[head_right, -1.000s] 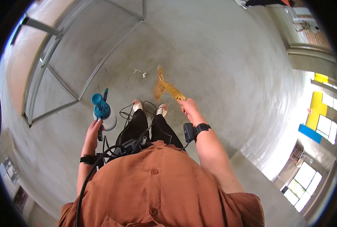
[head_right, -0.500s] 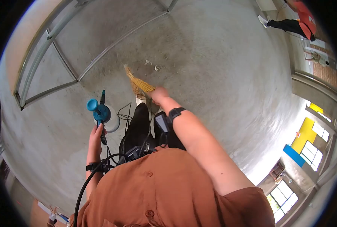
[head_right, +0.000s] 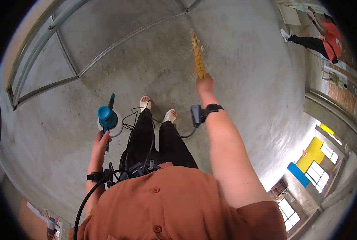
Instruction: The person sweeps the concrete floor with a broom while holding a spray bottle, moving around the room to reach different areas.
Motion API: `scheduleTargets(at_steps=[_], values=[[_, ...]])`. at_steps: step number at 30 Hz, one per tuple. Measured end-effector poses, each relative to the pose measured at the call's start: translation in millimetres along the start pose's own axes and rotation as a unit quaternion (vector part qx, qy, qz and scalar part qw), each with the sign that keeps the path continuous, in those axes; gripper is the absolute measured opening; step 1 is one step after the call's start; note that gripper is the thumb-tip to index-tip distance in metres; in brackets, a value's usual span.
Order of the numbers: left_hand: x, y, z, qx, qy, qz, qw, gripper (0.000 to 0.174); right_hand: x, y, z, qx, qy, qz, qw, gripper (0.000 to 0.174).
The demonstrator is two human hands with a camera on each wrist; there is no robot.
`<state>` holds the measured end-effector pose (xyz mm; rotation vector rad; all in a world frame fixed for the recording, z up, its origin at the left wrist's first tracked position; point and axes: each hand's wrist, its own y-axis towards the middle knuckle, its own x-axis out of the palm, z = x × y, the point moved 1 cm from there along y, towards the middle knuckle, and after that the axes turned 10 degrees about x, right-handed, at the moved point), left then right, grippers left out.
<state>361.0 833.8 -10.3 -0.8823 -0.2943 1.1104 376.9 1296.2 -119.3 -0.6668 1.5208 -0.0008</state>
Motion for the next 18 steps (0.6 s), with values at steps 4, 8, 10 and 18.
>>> scheduleTargets(at_steps=[4, 8, 10, 18], values=[[0.9, 6.2, -3.6, 0.007, 0.001, -0.016, 1.000, 0.031, -31.6, -22.3, 30.4, 0.031, 0.101, -0.097, 0.990, 0.031], [-2.6, 13.1, -0.8, 0.011, 0.019, -0.052, 0.998, 0.037, 6.3, -63.8, 76.1, 0.030, 0.042, -0.195, 0.979, 0.030], [-2.4, 14.9, 2.3, -0.006, 0.056, -0.054, 0.997, 0.037, 33.4, -97.5, 96.8, 0.006, 0.052, -0.195, 0.979, 0.032], [10.3, 15.5, 29.6, 0.008, 0.063, -0.081, 0.995, 0.037, 72.3, -93.3, 109.6, -0.046, -0.051, -0.170, 0.983, 0.033]])
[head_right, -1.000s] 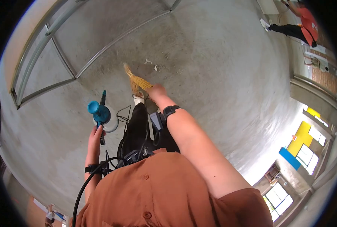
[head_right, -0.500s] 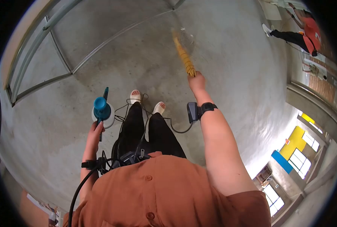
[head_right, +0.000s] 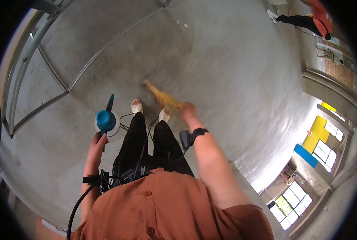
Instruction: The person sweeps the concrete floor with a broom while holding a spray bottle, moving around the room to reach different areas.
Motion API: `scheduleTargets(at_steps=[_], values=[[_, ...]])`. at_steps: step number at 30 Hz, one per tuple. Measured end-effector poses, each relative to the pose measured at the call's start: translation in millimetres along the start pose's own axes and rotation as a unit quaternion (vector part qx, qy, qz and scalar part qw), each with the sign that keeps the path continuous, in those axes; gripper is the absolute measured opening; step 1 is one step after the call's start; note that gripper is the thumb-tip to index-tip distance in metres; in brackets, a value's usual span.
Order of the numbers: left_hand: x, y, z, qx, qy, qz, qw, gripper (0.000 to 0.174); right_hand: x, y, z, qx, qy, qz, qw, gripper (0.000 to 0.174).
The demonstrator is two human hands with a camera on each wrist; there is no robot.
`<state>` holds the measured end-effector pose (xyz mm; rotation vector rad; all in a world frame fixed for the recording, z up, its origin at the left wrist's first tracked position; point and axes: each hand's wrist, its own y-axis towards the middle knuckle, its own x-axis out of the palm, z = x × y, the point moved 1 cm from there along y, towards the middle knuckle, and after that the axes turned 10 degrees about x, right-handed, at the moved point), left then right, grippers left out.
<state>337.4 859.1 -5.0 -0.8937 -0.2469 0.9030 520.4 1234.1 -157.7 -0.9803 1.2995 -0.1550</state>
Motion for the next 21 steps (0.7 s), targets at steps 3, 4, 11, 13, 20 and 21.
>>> scheduleTargets(at_steps=[3, 4, 11, 13, 20, 21], values=[[-0.2, 3.0, -3.0, 0.012, -0.003, -0.004, 1.000, 0.036, -36.8, 23.6, -9.0, 0.070, 0.043, 0.062, 0.995, 0.029], [-0.2, 3.0, -2.6, 0.010, 0.009, -0.014, 1.000, 0.036, -61.4, 19.2, -21.1, 0.106, 0.086, 0.084, 0.987, 0.027], [2.4, 14.4, -16.1, 0.001, 0.058, -0.013, 0.998, 0.037, -108.3, 39.1, -38.1, 0.087, 0.228, 0.046, 0.969, 0.037], [7.7, 13.4, -13.0, -0.005, 0.042, -0.005, 0.999, 0.037, -101.0, 30.4, -52.1, 0.110, 0.281, -0.037, 0.953, 0.040], [12.6, 13.2, -11.0, 0.002, 0.014, 0.001, 1.000, 0.034, -26.1, 31.7, -124.7, 0.132, 0.401, -0.173, 0.890, 0.025], [11.6, 13.2, -13.1, 0.013, 0.025, -0.002, 1.000, 0.035, -24.0, 37.2, -131.7, 0.127, 0.402, -0.177, 0.889, 0.025]])
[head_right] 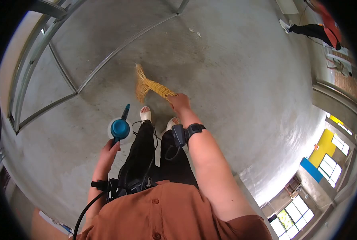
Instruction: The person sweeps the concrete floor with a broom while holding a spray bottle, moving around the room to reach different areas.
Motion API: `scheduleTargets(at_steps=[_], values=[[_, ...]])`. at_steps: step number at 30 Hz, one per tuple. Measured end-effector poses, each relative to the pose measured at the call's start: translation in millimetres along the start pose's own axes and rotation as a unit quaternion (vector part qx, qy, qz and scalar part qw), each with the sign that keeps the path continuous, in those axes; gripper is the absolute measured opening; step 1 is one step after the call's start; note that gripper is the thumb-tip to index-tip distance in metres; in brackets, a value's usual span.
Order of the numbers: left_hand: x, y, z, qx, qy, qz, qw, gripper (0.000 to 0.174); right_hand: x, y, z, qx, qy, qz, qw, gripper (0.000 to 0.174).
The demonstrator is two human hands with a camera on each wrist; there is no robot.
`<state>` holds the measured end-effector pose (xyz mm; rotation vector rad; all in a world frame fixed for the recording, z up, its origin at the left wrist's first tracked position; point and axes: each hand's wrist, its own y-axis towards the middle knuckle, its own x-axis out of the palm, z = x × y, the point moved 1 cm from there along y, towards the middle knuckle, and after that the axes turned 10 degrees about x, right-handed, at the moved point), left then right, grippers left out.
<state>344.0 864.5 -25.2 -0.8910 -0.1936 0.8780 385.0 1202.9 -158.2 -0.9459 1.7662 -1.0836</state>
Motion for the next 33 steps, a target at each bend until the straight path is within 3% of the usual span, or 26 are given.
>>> scheduleTargets(at_steps=[3, 6, 8, 9, 11, 15, 17, 21, 23, 25, 27, 28, 30, 32, 33], values=[[-2.2, 3.2, -13.5, 0.005, 0.032, -0.003, 0.999, 0.043, 0.6, 17.9, -25.6, 0.030, 0.060, -0.027, 0.997, 0.018], [-0.1, 4.1, -17.0, 0.014, 0.003, 0.007, 1.000, 0.044, -38.8, 31.0, -44.6, 0.031, 0.029, 0.121, 0.992, 0.019], [-2.2, 3.8, -12.2, 0.004, 0.018, -0.010, 1.000, 0.045, -53.7, 33.5, -51.2, -0.072, -0.131, 0.311, 0.938, 0.021], [-2.6, 3.4, -14.9, 0.003, 0.014, -0.006, 1.000, 0.045, -60.2, 28.5, -52.0, -0.076, -0.136, 0.309, 0.938, 0.021], [-3.4, 4.2, -19.8, 0.008, 0.007, 0.004, 1.000, 0.047, -72.8, 5.9, -56.7, -0.233, -0.297, 0.355, 0.855, 0.028], [-9.6, -0.5, -1.4, 0.007, -0.033, 0.025, 0.999, 0.046, -97.1, -37.7, -58.6, -0.323, -0.266, 0.294, 0.859, 0.033], [-15.5, -4.1, 3.5, 0.000, -0.050, 0.024, 0.998, 0.046, -96.6, -55.4, -57.5, -0.223, -0.205, 0.200, 0.932, 0.033], [-22.9, -0.1, -11.1, 0.002, -0.082, 0.055, 0.995, 0.046, -43.2, -95.8, -69.1, -0.162, -0.191, 0.128, 0.960, 0.030], [-22.5, -5.2, -14.7, 0.018, -0.111, 0.080, 0.990, 0.045, -15.5, -100.6, -68.1, -0.348, -0.371, 0.112, 0.854, 0.031], [-24.2, -10.1, -18.6, 0.026, -0.121, 0.104, 0.987, 0.044, 15.1, -94.1, -66.4, -0.421, -0.447, 0.085, 0.785, 0.031], [-25.7, -13.4, -21.4, 0.034, -0.130, 0.124, 0.983, 0.043, 45.4, -96.4, -75.6, -0.410, -0.537, 0.033, 0.736, 0.030], [-26.3, -17.7, -25.1, 0.033, -0.144, 0.133, 0.980, 0.043, 62.8, -94.3, -79.7, -0.410, -0.540, 0.032, 0.734, 0.030], [-26.1, -25.0, -30.6, 0.031, -0.162, 0.144, 0.976, 0.042, 97.5, -88.6, -93.5, -0.341, -0.659, 0.010, 0.670, 0.029], [-25.4, -33.5, -39.1, 0.008, -0.170, 0.156, 0.973, 0.041, 126.1, -89.2, -109.3, -0.405, -0.680, -0.030, 0.611, 0.025], [-25.3, -39.5, -41.3, 0.008, -0.170, 0.155, 0.973, 0.041, 140.7, -74.8, -107.4, -0.451, -0.650, -0.028, 0.612, 0.023]])
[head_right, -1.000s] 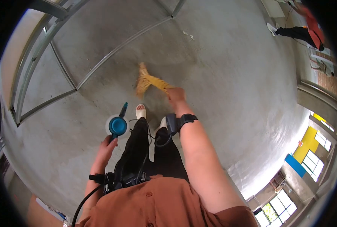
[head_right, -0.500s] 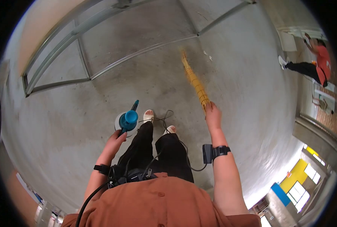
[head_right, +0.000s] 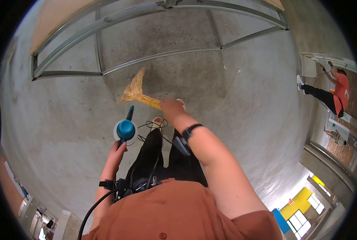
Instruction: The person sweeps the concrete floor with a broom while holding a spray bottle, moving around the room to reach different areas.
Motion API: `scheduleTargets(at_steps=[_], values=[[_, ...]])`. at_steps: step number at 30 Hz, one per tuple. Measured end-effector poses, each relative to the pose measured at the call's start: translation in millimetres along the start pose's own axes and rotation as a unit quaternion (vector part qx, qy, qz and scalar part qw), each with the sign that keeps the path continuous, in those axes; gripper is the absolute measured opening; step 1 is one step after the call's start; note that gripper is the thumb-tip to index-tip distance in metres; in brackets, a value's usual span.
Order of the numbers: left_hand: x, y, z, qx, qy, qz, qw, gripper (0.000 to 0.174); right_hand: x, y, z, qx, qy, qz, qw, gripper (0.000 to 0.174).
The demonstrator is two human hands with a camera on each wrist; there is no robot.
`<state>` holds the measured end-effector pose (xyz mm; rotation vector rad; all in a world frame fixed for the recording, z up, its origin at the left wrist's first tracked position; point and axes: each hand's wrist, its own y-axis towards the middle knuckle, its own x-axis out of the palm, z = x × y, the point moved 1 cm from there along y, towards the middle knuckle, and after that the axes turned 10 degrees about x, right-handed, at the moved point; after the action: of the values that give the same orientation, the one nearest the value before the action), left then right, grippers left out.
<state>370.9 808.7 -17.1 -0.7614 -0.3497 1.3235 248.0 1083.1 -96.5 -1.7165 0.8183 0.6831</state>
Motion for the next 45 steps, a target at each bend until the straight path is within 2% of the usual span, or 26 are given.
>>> scheduleTargets(at_steps=[1, 4, 6, 8, 10, 11, 15, 17, 19, 23, 25, 27, 29, 30, 32, 33, 35, 37, 39, 41, 42, 43, 45], values=[[-2.4, -5.2, 0.9, -0.023, -0.004, 0.010, 1.000, 0.040, 11.1, 15.9, -1.5, -0.025, 0.017, 0.046, 0.998, 0.020], [-1.6, -18.8, 5.0, -0.045, -0.013, 0.040, 0.998, 0.037, 8.1, 51.5, -8.3, -0.054, -0.039, 0.058, 0.996, 0.017], [-5.1, -25.9, -1.4, -0.094, -0.026, 0.066, 0.993, 0.035, 11.0, 67.3, 3.7, -0.022, -0.040, 0.066, 0.997, 0.017], [-1.7, -32.0, 2.6, -0.091, -0.041, 0.083, 0.992, 0.033, 3.0, 76.3, 32.4, 0.007, -0.043, 0.071, 0.997, 0.018], [0.7, -34.0, 0.0, -0.115, -0.040, 0.093, 0.988, 0.030, -8.5, 82.4, 64.7, 0.071, -0.017, -0.012, 0.997, 0.019], [3.8, -33.5, 0.9, -0.116, -0.049, 0.100, 0.987, 0.030, -12.6, 81.4, 85.5, 0.073, -0.022, -0.011, 0.997, 0.019], [17.1, -30.1, 9.6, -0.119, -0.072, 0.113, 0.984, 0.028, -27.5, 45.1, 193.0, 0.132, 0.024, 0.066, 0.989, 0.021], [25.0, -26.2, 20.6, -0.105, -0.087, 0.117, 0.984, 0.027, -30.0, 26.7, 245.7, 0.230, -0.038, -0.009, 0.972, 0.022], [32.2, -21.9, 33.3, -0.088, -0.102, 0.121, 0.984, 0.027, -49.3, -5.7, 273.5, 0.292, -0.021, 0.014, 0.956, 0.023], [47.1, -9.0, 52.4, -0.069, -0.130, 0.134, 0.980, 0.027, -77.9, -49.1, 307.8, 0.377, -0.001, -0.002, 0.926, 0.026], [50.7, -2.4, 56.9, -0.056, -0.139, 0.126, 0.981, 0.028, -89.0, -66.1, 316.2, 0.367, 0.013, 0.007, 0.930, 0.029], [53.4, -0.9, 60.2, -0.055, -0.136, 0.123, 0.982, 0.028, -98.0, -73.8, 304.5, 0.359, 0.030, 0.015, 0.933, 0.031], [54.5, 1.7, 63.2, -0.056, -0.135, 0.122, 0.982, 0.028, -111.0, -73.5, 282.8, 0.287, 0.078, 0.035, 0.954, 0.034], [55.3, 2.6, 64.2, -0.054, -0.131, 0.113, 0.983, 0.028, -114.2, -67.5, 272.6, 0.282, 0.077, 0.033, 0.956, 0.034], [54.8, 2.5, 54.1, -0.045, -0.145, 0.108, 0.982, 0.029, -115.7, -42.2, 244.1, 0.196, 0.116, 0.037, 0.973, 0.036], [55.9, 1.3, 54.7, -0.049, -0.143, 0.114, 0.982, 0.030, -113.5, -23.1, 231.5, 0.184, 0.115, 0.033, 0.976, 0.036], [55.7, -1.5, 45.9, -0.058, -0.151, 0.125, 0.979, 0.030, -106.4, 22.7, 197.4, 0.078, 0.096, 0.079, 0.989, 0.036], [56.8, -7.8, 42.4, -0.062, -0.156, 0.144, 0.975, 0.030, -102.4, 74.9, 150.8, -0.043, 0.125, 0.126, 0.983, 0.034], [54.6, -13.1, 32.9, -0.077, -0.140, 0.150, 0.976, 0.030, -104.7, 127.4, 91.5, -0.026, 0.095, 0.076, 0.992, 0.037], [55.3, -22.7, 19.3, -0.087, -0.152, 0.185, 0.967, 0.027, -93.5, 186.9, 38.6, -0.102, 0.051, 0.080, 0.990, 0.036], [55.2, -28.4, 15.3, -0.089, -0.157, 0.196, 0.964, 0.025, -69.1, 225.8, 19.4, -0.126, 0.058, 0.112, 0.984, 0.031], [54.7, -34.8, 7.0, -0.091, -0.159, 0.187, 0.965, 0.025, -84.1, 231.9, -12.4, -0.148, 0.041, 0.113, 0.982, 0.026], [56.0, -43.8, -11.8, -0.124, -0.219, 0.231, 0.940, 0.021, -80.5, 267.1, -54.2, -0.139, 0.017, 0.130, 0.982, 0.021]])
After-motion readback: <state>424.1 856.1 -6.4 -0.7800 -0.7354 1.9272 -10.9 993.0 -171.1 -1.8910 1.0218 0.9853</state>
